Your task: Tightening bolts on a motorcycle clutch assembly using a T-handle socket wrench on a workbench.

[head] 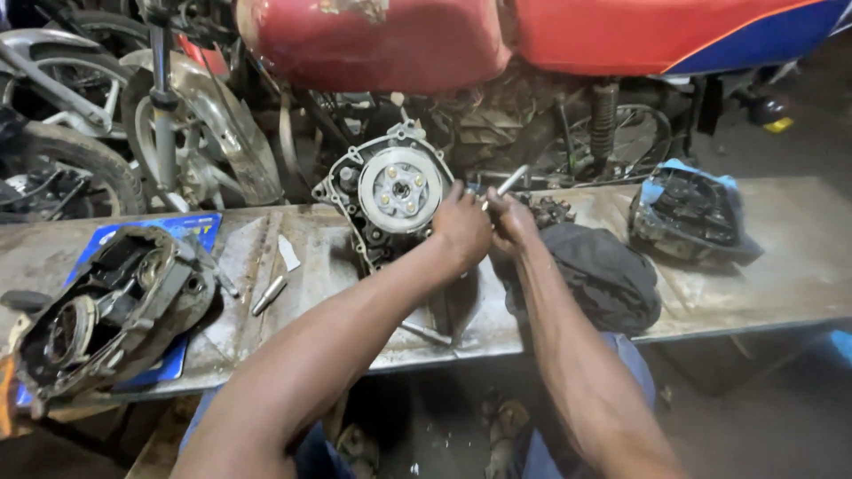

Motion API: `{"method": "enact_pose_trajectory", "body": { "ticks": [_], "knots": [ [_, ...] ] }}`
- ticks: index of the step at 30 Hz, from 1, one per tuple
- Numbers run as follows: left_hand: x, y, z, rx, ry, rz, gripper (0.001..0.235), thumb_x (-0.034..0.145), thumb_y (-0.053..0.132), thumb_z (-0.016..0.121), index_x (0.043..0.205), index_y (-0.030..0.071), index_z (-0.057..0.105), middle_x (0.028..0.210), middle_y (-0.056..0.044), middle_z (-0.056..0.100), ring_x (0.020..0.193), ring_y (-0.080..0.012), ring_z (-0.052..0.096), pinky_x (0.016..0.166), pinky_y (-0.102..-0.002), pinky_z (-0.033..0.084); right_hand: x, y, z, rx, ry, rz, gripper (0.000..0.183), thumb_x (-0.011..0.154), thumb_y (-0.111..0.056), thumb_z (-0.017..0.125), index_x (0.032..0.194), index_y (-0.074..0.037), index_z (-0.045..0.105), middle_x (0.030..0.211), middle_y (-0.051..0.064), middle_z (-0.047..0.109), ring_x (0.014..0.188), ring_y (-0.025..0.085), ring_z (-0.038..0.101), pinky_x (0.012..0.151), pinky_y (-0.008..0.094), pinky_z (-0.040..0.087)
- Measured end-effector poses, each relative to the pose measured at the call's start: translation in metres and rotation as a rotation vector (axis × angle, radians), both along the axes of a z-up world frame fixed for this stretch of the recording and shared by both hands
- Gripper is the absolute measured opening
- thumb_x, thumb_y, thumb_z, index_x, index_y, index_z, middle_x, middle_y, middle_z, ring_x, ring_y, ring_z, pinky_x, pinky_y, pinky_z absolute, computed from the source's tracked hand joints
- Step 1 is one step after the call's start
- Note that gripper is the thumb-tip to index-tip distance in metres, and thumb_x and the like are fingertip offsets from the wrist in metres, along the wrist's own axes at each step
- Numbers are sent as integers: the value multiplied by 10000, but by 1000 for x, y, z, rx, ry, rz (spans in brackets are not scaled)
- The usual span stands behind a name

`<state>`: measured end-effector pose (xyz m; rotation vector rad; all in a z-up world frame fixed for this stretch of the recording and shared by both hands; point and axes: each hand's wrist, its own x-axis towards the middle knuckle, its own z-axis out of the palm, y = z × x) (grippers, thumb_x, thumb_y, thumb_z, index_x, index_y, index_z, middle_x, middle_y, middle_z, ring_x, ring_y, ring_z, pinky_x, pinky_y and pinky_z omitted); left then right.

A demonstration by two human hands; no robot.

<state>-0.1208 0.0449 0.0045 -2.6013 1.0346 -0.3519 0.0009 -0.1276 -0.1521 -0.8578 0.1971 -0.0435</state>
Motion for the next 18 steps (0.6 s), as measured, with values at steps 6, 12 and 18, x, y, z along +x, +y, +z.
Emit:
{"method": "enact_pose_trajectory", "body": {
  "ticks": [6, 12, 18],
  "knots": [
    [-26, 15, 6, 16, 4, 15, 431, 1044, 175, 363, 1337, 51, 653, 1407, -114, 656, 1374, -281, 521, 1230, -520, 111, -14, 14, 4, 85, 27, 13, 113, 990, -164, 703, 1031, -60, 686, 882, 76, 643, 910, 260, 718, 910, 447, 608],
    [-50, 19, 17, 129, 4, 66, 494, 1083, 228, 282, 1511, 55, 458, 1582, -100, 476, 1477, -319, 363, 1249, -602, -4, -54, 40, 42, -57, -24, -18, 150, 988, -214, 721, 1018, -72, 681, 938, 107, 735, 986, 316, 736, 931, 485, 579],
    [-64, 23, 26, 273, -20, 97, 499, 1073, 240, 295, 1523, 121, 476, 1649, -77, 370, 1513, -351, 280, 1231, -658, -19, -111, 63, 74, -683, 158, -193, 296, 902, -473, 780, 858, -182, 745, 786, 84, 735, 721, 208, 717, 639, 307, 573]
  ]
}}
